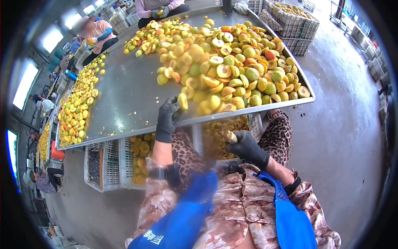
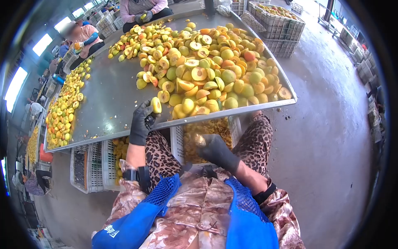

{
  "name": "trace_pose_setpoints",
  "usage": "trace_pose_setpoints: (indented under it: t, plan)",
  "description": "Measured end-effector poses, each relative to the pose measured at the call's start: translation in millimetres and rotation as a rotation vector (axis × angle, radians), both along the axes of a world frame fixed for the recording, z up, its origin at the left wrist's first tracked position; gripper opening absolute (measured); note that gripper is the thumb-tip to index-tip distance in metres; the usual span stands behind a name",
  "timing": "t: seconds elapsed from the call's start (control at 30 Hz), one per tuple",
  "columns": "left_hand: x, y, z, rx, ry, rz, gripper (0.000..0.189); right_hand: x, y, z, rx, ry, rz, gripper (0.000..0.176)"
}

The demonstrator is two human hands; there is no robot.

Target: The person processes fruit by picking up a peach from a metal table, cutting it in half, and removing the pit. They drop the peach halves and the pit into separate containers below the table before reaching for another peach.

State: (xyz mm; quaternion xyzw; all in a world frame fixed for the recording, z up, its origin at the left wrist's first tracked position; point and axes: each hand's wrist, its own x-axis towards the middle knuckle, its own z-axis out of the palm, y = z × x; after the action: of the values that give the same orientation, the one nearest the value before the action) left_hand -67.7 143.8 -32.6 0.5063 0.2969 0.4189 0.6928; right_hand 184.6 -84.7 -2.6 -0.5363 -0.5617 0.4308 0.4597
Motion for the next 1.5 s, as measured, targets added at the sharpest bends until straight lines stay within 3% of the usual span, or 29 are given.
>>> trace_pose_setpoints:
  t: [0.13, 0.2, 0.27, 0.33, 0.43, 0.53, 0.63, 0.77, 0.83, 0.93, 0.97, 1.03, 1.13, 1.17, 1.2, 1.27, 1.3, 1.33, 1.37, 1.4, 1.47, 1.5]
  plan:
    - [25.0, -82.5, 25.7, -0.081, -0.32, -0.052, 0.051, -15.7, 18.0, -0.4, 0.006, -0.046, 0.039, 0.012]
    - [41.3, -115.1, 31.5, -0.252, -0.45, -0.061, 0.048, -24.9, 27.3, -5.4, 0.042, -0.079, -0.01, 0.014]
    - [69.8, -147.5, 59.9, -0.222, -0.314, -0.016, 0.054, -27.2, 35.6, -20.3, 0.16, -0.107, -0.08, 0.017]
    - [82.5, -151.3, 69.8, -0.027, -0.154, 0.006, 0.053, -25.6, 35.5, -14.5, 0.191, -0.047, -0.123, 0.02]
    - [90.6, -149.5, 71.2, -0.003, -0.173, -0.075, 0.05, -18.6, 16.4, 19.3, -0.01, 0.135, -0.162, 0.024]
    - [99.3, -152.0, 72.0, 0.279, 0.038, -0.023, 0.047, -12.1, 21.2, 1.7, 0.148, 0.018, -0.165, 0.025]
    - [110.6, -170.6, 91.5, 0.673, 0.286, 0.169, 0.043, -13.8, 13.4, 5.5, 0.067, -0.023, -0.124, 0.023]
    - [115.4, -174.7, 88.8, 0.034, -0.108, 0.113, 0.042, -23.4, 11.0, -4.7, 0.201, -0.02, -0.074, 0.012]
    - [112.5, -172.7, 85.6, 0.117, -0.06, 0.113, 0.044, -22.6, 13.3, -4.5, 0.282, -0.094, -0.071, 0.013]
    - [118.2, -173.6, 88.6, 0.199, -0.065, 0.041, 0.047, -22.9, -2.0, 15.1, -0.01, 0.385, 0.122, 0.027]
    - [116.6, -173.2, 89.9, 0.193, -0.112, -0.028, 0.047, -7.5, -2.4, 17.0, -0.016, 0.392, 0.304, 0.038]
    - [116.5, -178.8, 92.7, 0.119, -0.174, -0.099, 0.049, 7.9, -9.8, 33.5, -0.364, 0.35, 0.422, 0.043]
    - [106.9, -182.2, 107.0, -0.008, -0.222, -0.27, 0.047, 10.1, -3.8, 22.8, -0.372, 0.253, 0.574, 0.036]
    - [103.6, -170.6, 84.7, 0.032, -0.263, -0.411, 0.048, 7.3, -2.1, 14.4, -0.173, 0.265, 0.6, 0.025]
    - [100.7, -170.9, 87.6, 0.042, -0.293, -0.376, 0.048, 2.7, -0.1, 14.5, 0.024, 0.29, 0.618, 0.014]
    - [94.8, -175.7, 95.1, 0.054, -0.349, -0.325, 0.049, -5.1, 5.6, 17.3, 0.032, 0.186, 0.662, 0.022]
    - [87.3, -180.6, 102.9, -0.139, -0.421, -0.181, 0.05, -13.8, 7.7, 13.8, 0.065, 0.13, 0.669, 0.03]
    - [75.5, -179.8, 113.2, -0.137, -0.516, -0.133, 0.051, -17.5, 13.1, 14.9, 0.106, 0.064, 0.673, 0.038]
    - [55.4, -162.5, 96.0, -0.054, -0.449, 0.012, 0.053, -17.6, 17.2, 18.7, 0.031, 0.109, 0.744, 0.02]
    - [21.8, -152.9, 86.6, -0.185, -0.445, 0.199, 0.054, -17.0, 15.5, 19.5, 0.072, 0.111, 0.657, 0.016]
    - [-37.0, -140.8, 83.4, -0.118, -0.368, 0.463, 0.055, -10.0, 9.6, -3.5, 0.065, 0.13, 0.489, 0.011]
    - [-82.9, -129.8, 68.9, -0.028, 0.027, 0.563, 0.049, -4.3, 10.1, -23.7, 0.02, 0.15, 0.41, 0.012]
